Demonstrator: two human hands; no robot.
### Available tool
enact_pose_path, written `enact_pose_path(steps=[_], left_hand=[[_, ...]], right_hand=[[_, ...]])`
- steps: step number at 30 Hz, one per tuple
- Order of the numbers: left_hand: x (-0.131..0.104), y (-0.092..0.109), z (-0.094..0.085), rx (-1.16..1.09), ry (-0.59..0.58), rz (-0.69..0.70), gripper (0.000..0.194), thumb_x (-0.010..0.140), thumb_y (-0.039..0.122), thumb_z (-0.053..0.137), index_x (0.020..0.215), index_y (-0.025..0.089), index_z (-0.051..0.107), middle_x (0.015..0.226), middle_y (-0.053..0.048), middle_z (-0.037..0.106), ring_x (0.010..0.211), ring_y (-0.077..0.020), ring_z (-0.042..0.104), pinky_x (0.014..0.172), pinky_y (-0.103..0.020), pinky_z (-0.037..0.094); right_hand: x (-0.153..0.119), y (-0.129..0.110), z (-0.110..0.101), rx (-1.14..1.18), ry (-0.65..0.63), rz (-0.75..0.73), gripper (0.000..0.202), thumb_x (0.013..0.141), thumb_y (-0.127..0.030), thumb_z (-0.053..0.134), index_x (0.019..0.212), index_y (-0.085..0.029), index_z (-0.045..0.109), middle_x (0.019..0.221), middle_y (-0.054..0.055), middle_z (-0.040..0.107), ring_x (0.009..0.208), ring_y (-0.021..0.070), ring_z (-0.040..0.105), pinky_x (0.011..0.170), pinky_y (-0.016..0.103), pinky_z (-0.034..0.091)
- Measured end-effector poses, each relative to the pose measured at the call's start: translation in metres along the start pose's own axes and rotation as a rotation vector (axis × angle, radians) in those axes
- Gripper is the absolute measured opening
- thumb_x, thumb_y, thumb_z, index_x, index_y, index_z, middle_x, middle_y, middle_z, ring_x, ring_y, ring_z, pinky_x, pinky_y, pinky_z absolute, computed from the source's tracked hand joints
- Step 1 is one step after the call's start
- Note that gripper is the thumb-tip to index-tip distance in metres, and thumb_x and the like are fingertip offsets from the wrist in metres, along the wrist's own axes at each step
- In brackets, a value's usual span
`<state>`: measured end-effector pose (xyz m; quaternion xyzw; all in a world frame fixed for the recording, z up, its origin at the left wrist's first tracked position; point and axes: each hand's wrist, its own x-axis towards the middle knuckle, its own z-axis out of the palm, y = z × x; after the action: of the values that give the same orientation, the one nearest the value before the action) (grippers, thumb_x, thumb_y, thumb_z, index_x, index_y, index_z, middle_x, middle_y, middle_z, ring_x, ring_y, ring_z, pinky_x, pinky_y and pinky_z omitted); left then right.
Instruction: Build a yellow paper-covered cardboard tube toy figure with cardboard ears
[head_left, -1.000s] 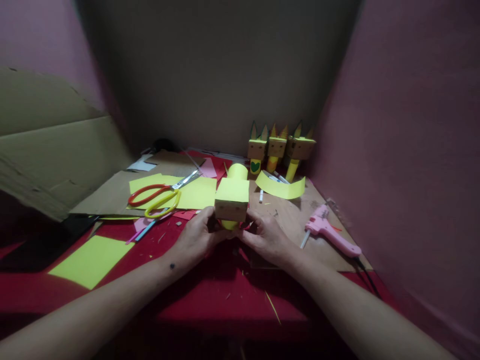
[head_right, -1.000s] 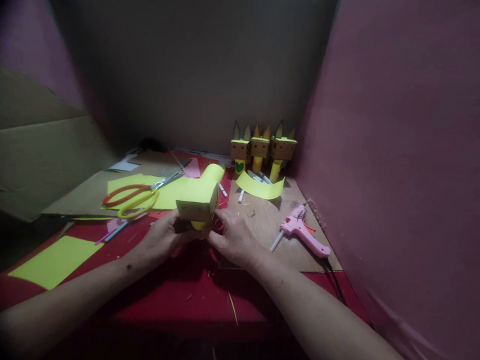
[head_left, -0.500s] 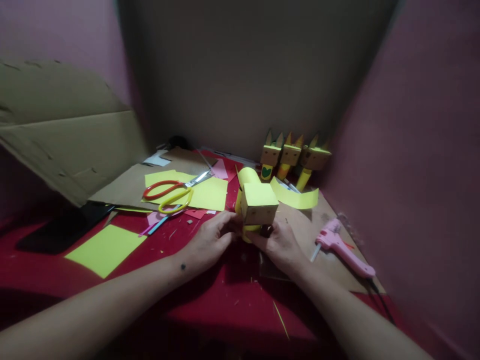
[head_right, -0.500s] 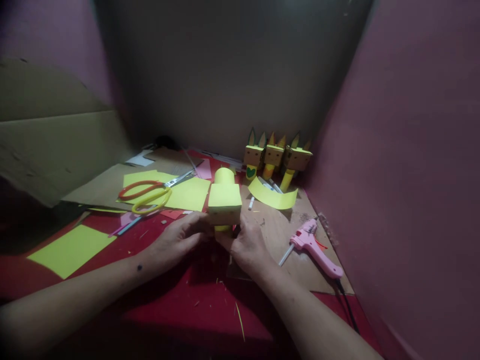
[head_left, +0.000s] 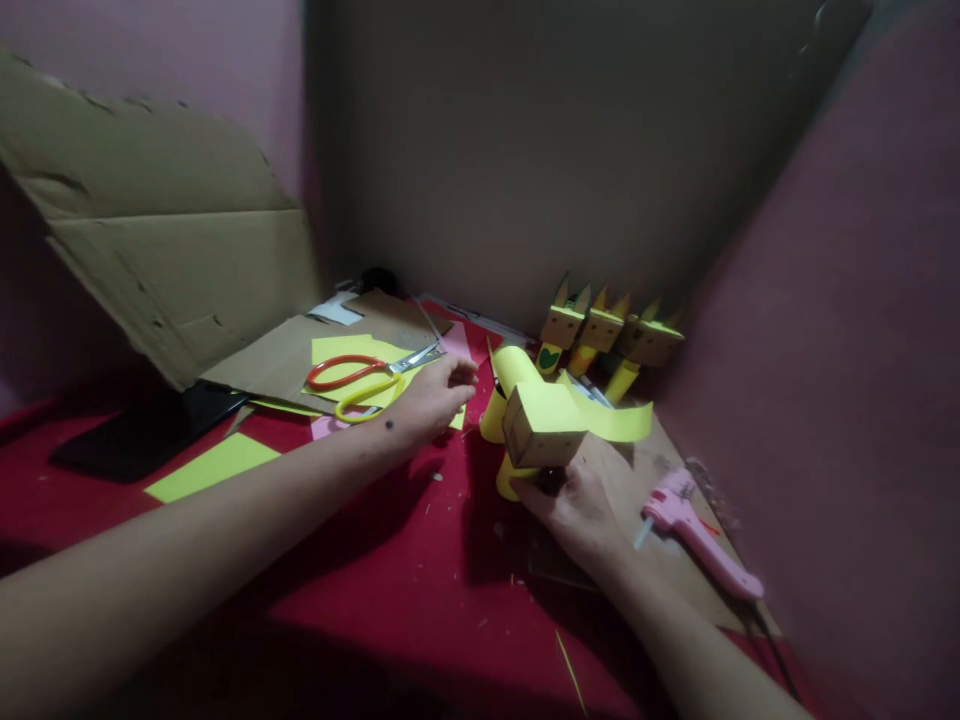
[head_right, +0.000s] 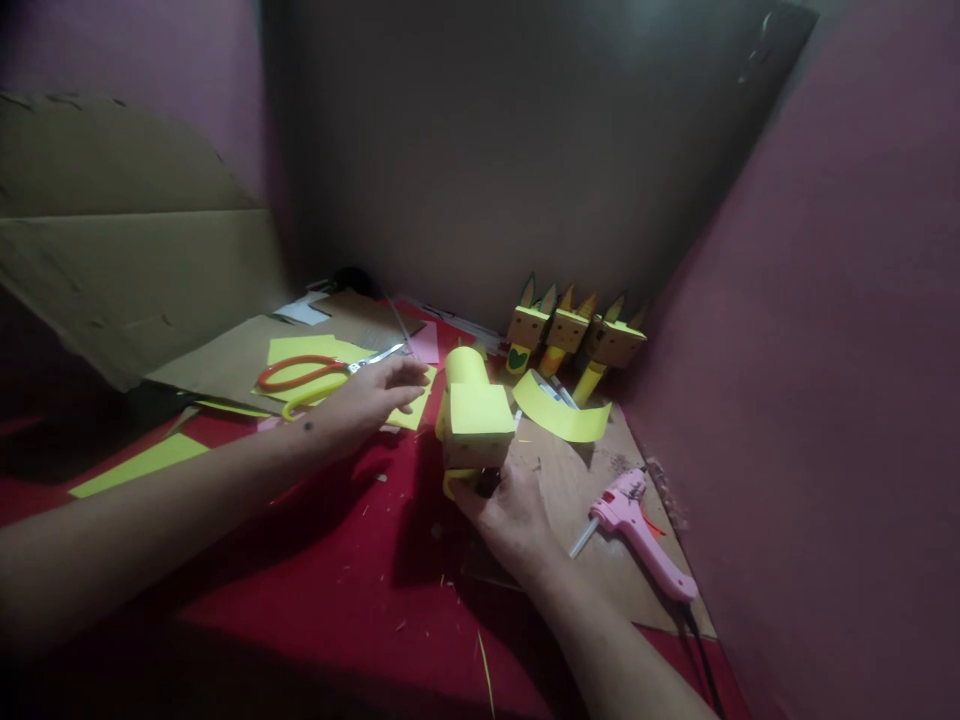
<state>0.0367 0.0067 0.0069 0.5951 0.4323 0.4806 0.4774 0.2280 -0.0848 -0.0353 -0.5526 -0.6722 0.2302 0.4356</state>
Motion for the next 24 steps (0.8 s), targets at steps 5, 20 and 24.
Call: enact_pose_path(steps=[5,20,24], left_hand=[[0.031,0.000,0.017,-0.160,-0.016,-0.032,0.020,0.076,0.032,0.068,0.089,0.016,0.070,0.102,-0.009,0.072,0.097,-0.0242,0.063,0.073,-0.032,0.047],[0.043,0.010,0.039,-0.344,-0.271,-0.617,0.057,0.078,0.072,0.061,0.088,0.017,0.072,0.055,-0.005,0.068,0.041,-0.0203,0.058,0.042,-0.032,0.045],[0.036,0.013,0.045,-0.348,-0.248,-0.606,0.051,0.080,0.069,0.063,0.074,0.018,0.068,0.050,-0.004,0.065,0.040,-0.0181,0.055,0.042,-0.031,0.045]], right_hand=[[-0.001,-0.003,0.003,0.019,0.012,-0.041,0.013,0.075,-0.029,0.066,0.087,-0.022,0.066,0.081,0.004,0.071,0.073,0.0226,0.065,0.064,0.033,0.051],[0.001,-0.013,0.004,-0.077,-0.051,-0.043,0.023,0.078,-0.029,0.072,0.096,-0.020,0.060,0.100,0.010,0.069,0.086,0.0247,0.064,0.073,0.036,0.052],[0.004,-0.011,-0.005,0.004,-0.105,-0.056,0.031,0.071,-0.012,0.069,0.100,-0.021,0.064,0.099,0.008,0.071,0.085,0.0242,0.066,0.070,0.032,0.054]])
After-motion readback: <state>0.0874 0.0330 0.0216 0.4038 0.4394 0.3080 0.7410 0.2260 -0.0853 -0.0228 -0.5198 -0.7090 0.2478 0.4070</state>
